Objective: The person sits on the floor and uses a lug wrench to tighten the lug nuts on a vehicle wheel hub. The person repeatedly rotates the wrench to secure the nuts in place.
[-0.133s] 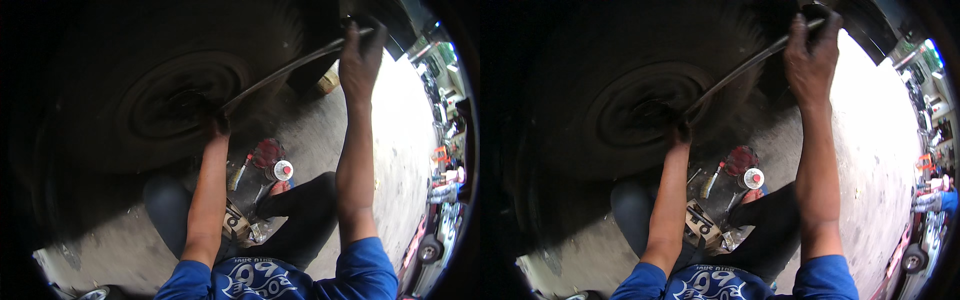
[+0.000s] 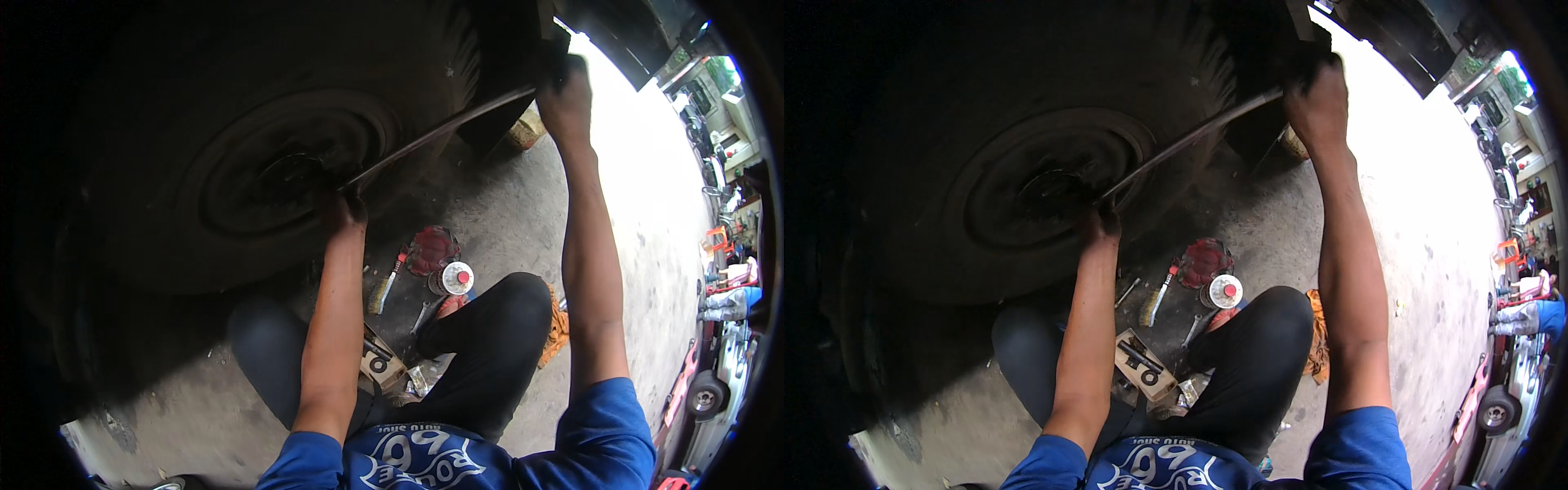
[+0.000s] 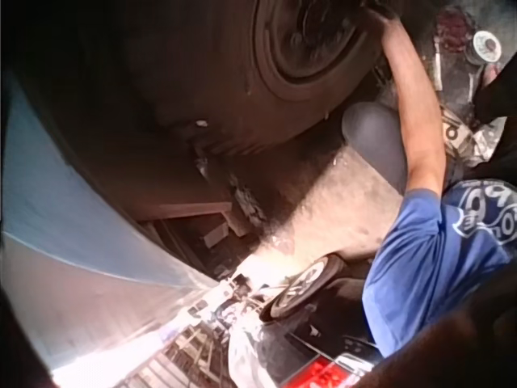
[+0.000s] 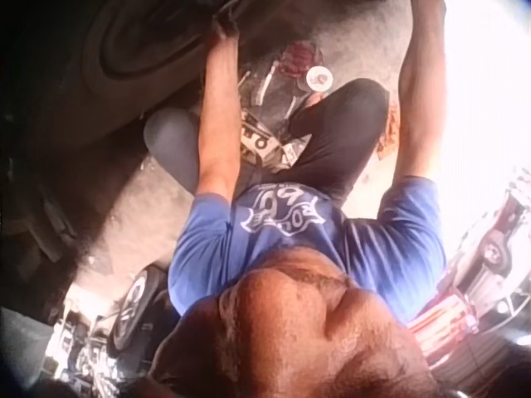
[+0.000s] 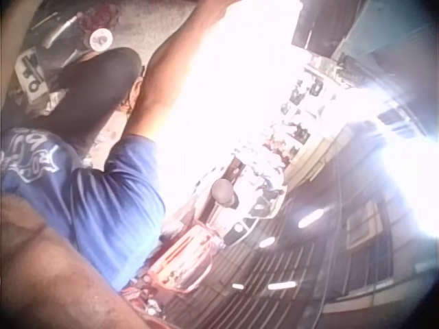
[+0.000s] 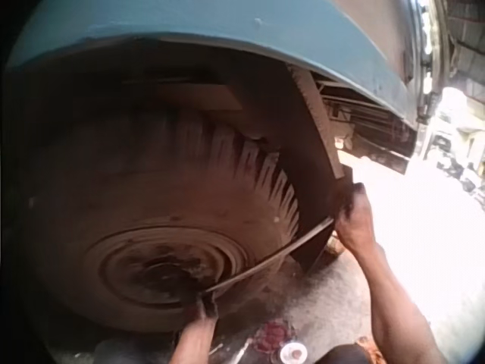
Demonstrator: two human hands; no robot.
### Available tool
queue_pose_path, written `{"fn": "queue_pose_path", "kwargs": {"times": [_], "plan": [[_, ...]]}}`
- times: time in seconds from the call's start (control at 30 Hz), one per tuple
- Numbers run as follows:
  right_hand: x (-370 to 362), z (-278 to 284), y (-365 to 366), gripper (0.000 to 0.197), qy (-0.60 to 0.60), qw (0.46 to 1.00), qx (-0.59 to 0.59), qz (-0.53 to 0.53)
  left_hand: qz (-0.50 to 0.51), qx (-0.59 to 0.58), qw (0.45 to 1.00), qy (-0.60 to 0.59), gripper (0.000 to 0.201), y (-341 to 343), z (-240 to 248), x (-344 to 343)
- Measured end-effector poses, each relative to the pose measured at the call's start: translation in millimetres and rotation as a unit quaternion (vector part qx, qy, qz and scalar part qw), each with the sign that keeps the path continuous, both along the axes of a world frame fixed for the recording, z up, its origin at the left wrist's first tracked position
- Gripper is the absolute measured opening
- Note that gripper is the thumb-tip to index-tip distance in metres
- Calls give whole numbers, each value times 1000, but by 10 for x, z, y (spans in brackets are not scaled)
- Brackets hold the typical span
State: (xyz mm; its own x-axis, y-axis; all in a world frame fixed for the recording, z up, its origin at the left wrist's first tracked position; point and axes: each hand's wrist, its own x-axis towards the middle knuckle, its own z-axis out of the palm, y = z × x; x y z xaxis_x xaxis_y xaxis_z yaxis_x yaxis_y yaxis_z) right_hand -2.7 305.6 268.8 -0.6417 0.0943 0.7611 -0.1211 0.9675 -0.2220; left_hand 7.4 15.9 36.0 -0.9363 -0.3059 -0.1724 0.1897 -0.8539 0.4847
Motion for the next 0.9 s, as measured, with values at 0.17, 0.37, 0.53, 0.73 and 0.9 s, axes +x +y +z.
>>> {"fn": "queue_pose_path", "kwargs": {"times": [0.17, 0.37, 0.53, 0.73, 0.9], "plan": [[190, -483, 285, 55, -65, 984, 147, 70, 40, -9, 996, -79, 19, 75, 290, 125], [17, -455, 333, 32, -38, 963, 251, -91, 24, -29, 996, -84, 32, 42, 283, 123], [-253, -623, 401, 36, -49, 984, 171, -28, -103, -26, 993, -53, 41, 104, 293, 485], [-662, -2194, 937, 31, 55, 991, 117, 17, -74, -183, 976, -92, 57, 63, 257, 456], [-148, -4209, -78, 41, -427, 892, -132, 68, -74, -345, 923, -156, 65, -59, 199, 501]]}}
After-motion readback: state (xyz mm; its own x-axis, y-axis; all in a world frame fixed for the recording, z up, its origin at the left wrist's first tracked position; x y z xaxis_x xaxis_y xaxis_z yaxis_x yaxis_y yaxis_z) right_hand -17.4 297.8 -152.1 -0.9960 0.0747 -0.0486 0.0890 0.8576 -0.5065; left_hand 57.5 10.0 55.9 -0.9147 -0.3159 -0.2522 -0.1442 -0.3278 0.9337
